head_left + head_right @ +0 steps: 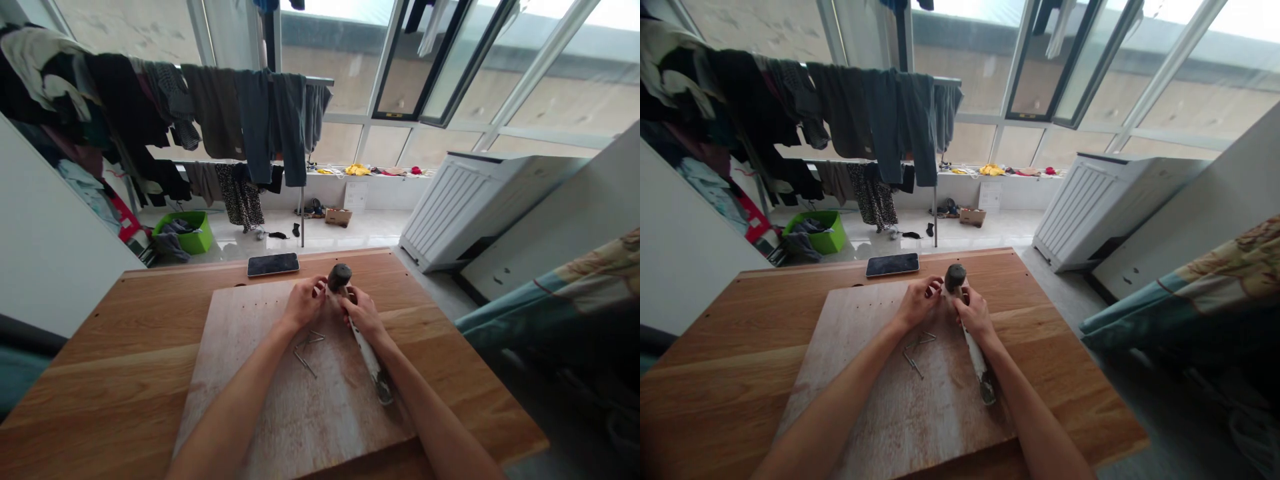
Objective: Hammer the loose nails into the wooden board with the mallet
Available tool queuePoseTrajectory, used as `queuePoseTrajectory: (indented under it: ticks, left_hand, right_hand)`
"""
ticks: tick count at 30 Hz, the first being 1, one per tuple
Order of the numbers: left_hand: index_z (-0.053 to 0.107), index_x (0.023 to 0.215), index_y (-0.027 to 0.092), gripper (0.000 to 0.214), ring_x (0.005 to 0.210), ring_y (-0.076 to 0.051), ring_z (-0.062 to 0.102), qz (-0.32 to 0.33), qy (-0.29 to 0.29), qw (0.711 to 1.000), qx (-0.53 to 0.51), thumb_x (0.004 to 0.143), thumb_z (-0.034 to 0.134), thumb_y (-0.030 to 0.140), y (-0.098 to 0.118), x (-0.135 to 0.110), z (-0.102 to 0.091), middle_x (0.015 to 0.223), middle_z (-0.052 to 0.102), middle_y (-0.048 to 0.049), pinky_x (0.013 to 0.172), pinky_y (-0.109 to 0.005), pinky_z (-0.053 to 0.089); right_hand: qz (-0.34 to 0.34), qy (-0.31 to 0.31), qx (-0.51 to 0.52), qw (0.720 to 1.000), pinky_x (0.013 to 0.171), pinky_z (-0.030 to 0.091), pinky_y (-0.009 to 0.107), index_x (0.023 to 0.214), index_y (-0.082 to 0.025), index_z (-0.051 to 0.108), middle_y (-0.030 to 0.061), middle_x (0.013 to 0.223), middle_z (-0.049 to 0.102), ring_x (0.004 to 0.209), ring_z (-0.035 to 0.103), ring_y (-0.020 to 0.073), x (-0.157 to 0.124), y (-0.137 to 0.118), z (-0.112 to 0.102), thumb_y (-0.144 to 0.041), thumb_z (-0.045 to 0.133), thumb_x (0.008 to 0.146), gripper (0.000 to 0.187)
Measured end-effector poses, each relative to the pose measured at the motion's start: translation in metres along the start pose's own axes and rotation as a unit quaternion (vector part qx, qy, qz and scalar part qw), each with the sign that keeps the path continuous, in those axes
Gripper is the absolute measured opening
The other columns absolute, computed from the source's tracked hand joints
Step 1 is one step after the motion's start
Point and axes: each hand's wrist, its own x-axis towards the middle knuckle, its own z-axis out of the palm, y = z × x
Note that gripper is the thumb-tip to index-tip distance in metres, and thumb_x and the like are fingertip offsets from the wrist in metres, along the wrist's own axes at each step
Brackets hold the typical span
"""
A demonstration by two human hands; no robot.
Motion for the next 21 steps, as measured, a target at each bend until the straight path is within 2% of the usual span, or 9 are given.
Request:
queuePoseTrajectory:
  ticks: [6,15,18,21]
  left_hand:
    - [0.073,0.09,0.017,0.013,0.063,-0.01,0.062,0.015,-0.004,1.0,0.007,0.086,0.061,0.013,0.001,0.001,-0.001,0.081,0.074,-0.0006,0.063,-0.02,0.047]
    - [0.074,0.09,0.018,0.011,0.066,-0.012,0.063,0.01,-0.019,0.999,0.028,0.084,0.064,0.016,-0.003,0.001,0.001,0.083,0.076,-0.0017,0.066,-0.022,0.049]
    - [0.074,0.089,0.017,0.01,0.064,-0.011,0.062,0.008,-0.019,1.0,0.023,0.085,0.064,0.017,-0.005,0.001,0.002,0.083,0.076,-0.0018,0.064,-0.021,0.048]
    - [0.075,0.09,0.018,0.01,0.064,-0.011,0.061,0.003,-0.027,0.999,0.04,0.084,0.066,0.017,-0.005,0.001,0.003,0.081,0.075,-0.0011,0.065,-0.022,0.048]
  right_hand:
    - [0.016,-0.015,0.043,0.999,0.038,0.044,0.022,0.082,-0.021,0.06,-0.0042,0.059,0.06,0.042,0.054,0.0128,-0.002,0.003,-0.005,-0.043,0.058,0.08,0.023]
    - [0.016,0.0,0.124,0.992,0.039,0.043,0.02,0.099,-0.017,0.061,-0.0032,0.07,0.057,0.047,0.054,0.0101,-0.008,-0.002,-0.013,-0.056,0.062,0.075,0.045]
    - [0.007,-0.001,0.138,0.99,0.039,0.041,0.02,0.099,-0.017,0.06,-0.0035,0.071,0.056,0.046,0.052,0.0091,-0.01,-0.003,-0.014,-0.057,0.062,0.076,0.046]
    - [-0.003,-0.003,0.164,0.987,0.037,0.039,0.02,0.104,-0.017,0.059,-0.0034,0.071,0.056,0.044,0.051,0.0089,-0.015,-0.005,-0.015,-0.05,0.058,0.08,0.041]
